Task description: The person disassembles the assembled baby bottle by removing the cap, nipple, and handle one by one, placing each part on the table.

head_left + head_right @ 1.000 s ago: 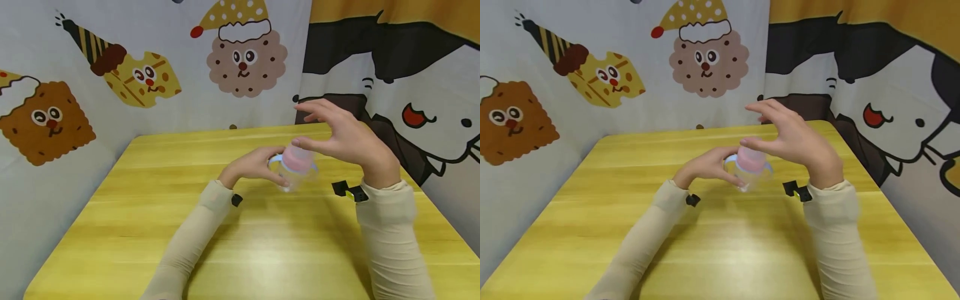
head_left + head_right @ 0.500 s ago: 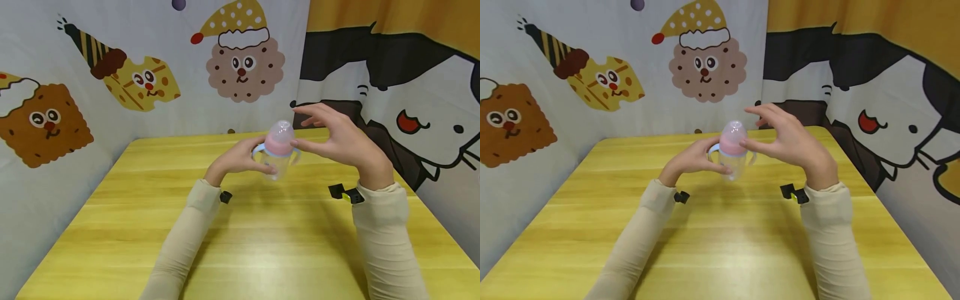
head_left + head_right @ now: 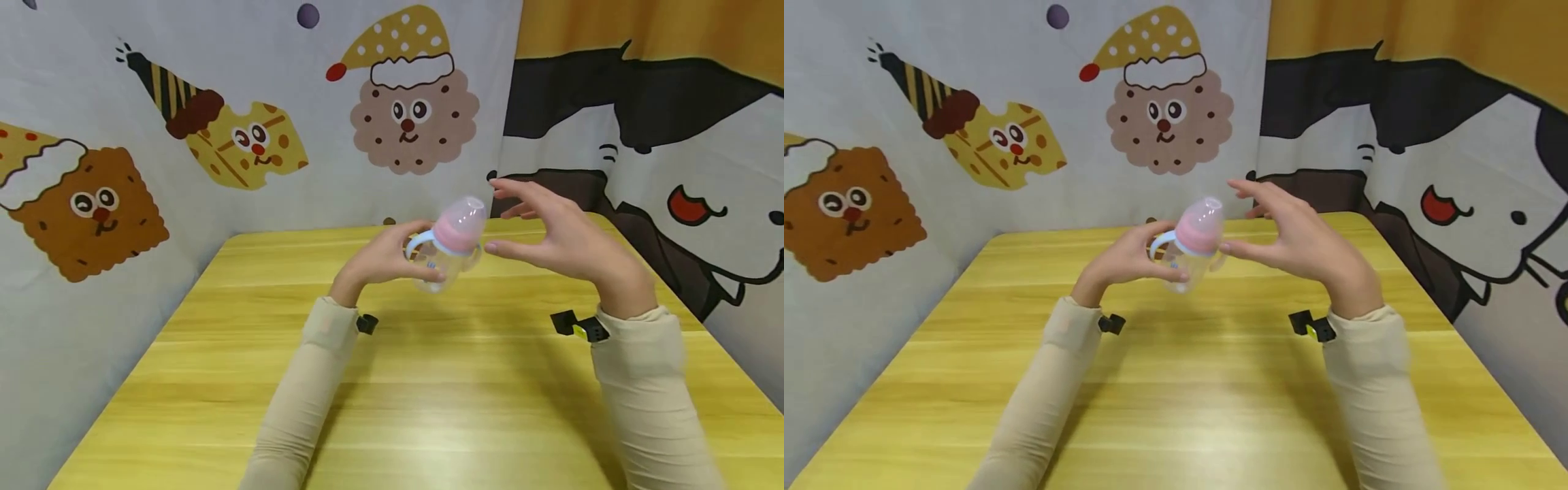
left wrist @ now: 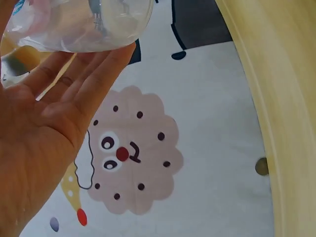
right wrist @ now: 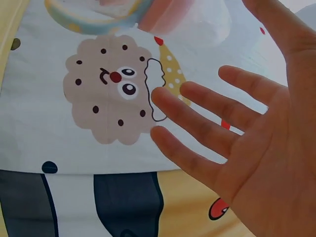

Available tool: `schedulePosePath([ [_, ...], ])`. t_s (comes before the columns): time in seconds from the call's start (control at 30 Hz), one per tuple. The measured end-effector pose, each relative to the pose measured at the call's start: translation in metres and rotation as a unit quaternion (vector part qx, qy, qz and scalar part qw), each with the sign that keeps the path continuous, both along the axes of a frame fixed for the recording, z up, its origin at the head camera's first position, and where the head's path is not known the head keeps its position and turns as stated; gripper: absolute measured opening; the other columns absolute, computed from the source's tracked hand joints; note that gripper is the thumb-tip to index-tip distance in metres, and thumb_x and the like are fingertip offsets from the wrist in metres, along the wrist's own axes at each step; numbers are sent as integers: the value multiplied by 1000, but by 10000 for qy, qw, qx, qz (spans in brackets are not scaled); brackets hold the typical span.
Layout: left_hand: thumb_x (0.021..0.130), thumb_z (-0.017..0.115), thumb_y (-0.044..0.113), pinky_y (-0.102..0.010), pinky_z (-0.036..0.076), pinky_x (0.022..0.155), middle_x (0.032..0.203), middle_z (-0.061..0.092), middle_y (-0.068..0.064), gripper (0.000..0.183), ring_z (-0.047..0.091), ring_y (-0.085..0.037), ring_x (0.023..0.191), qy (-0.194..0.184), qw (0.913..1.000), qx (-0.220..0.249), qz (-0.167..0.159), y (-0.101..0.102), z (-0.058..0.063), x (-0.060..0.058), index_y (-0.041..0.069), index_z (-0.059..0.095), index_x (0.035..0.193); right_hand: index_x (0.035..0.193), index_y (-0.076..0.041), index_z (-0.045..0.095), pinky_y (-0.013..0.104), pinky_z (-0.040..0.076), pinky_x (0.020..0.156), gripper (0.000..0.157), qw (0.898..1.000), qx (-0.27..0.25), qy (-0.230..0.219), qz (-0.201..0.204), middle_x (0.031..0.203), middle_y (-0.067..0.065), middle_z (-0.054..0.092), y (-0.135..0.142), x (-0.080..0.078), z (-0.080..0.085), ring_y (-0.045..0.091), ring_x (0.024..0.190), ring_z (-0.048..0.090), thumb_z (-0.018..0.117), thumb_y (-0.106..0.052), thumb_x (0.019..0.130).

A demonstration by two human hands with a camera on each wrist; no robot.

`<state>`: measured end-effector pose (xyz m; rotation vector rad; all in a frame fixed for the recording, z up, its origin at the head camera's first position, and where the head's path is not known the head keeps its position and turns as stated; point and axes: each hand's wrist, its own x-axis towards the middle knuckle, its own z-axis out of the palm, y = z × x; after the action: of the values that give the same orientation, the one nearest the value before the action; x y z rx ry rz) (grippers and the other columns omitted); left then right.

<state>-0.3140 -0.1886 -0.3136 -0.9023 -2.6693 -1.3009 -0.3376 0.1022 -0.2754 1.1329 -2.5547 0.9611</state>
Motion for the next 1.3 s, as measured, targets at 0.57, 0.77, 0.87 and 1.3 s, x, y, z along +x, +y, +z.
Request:
schedulePosePath([
  [0.57, 73, 85, 39, -43, 49, 84, 114, 57, 0, 60, 51, -17, 101, 446, 9988, 123, 168, -13, -30, -7, 28, 57, 125, 150, -44, 26, 52, 47, 94, 84, 9982, -132, -122, 577, 145, -9, 44, -8, 2, -10, 19, 113, 61, 77, -37, 83],
  [0.77, 73, 82, 48, -40, 50, 83, 115, 56, 7, 58, 52, -13, 101, 557, 9983, 47, 193, -18, -32, -8, 35, 57, 124, 151, -39, 27, 41, 51, 87, 80, 9970, -63, -115, 766, 136, -10, 50, -19, -2, -15, 15, 106, 62, 73, -41, 86],
  [0.87, 74, 83, 42, -39, 48, 84, 115, 56, 9, 55, 52, -13, 102, 560, 9980, 27, 283, -24, -30, 1, 34, 58, 122, 150, -42, 25, 41, 52, 88, 81, 9966, -2, -229, 794, 132, -9, 52, -29, -3, -18, 16, 105, 62, 71, -50, 84],
  [1.3, 75, 84, 19, -47, 51, 81, 114, 59, -3, 60, 57, -33, 99, 519, 9986, -48, 6, -8, 6, 20, 13, 57, 128, 152, -48, 8, 36, 55, 84, 101, 9975, -241, 55, 657, 118, -4, 56, -33, -7, -12, 12, 95, 63, 76, -53, 77],
])
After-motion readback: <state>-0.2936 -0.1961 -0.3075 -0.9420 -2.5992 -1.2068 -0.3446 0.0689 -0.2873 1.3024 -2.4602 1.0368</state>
